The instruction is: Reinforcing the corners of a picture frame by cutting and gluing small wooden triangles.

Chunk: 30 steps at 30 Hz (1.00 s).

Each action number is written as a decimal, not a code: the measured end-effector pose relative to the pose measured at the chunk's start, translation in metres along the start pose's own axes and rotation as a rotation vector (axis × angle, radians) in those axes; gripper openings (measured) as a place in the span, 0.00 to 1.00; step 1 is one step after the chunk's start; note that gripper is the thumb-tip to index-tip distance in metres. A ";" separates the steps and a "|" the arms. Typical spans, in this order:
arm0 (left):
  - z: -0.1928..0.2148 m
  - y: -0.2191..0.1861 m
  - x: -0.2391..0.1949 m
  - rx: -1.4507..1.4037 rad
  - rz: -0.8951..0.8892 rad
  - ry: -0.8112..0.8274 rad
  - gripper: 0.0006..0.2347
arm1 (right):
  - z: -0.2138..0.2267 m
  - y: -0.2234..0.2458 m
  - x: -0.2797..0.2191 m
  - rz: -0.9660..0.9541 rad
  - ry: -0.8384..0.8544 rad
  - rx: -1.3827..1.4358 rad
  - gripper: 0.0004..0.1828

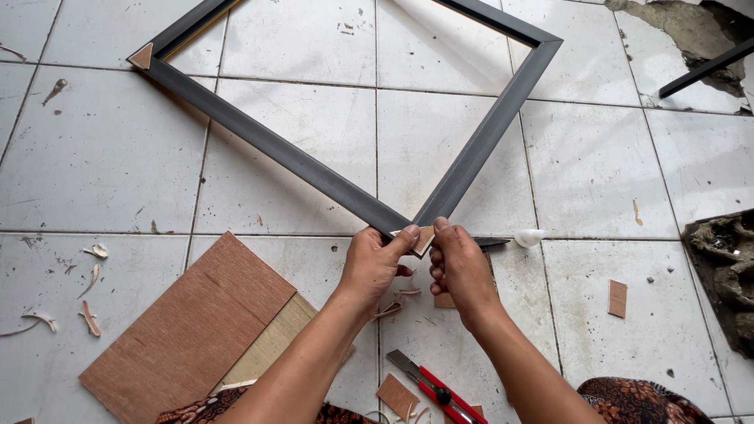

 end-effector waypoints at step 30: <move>0.017 -0.044 0.007 -0.660 -0.214 0.037 0.12 | -0.016 0.022 -0.048 -0.112 -0.016 0.699 0.28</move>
Point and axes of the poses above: each hand's wrist, its own x-axis towards the middle knuckle, its own z-axis out of the back of the hand, y = z × x, the point moved 1 cm from there along x, towards the middle knuckle, and after that the axes turned 12 degrees about -z, right-handed, at the moved point
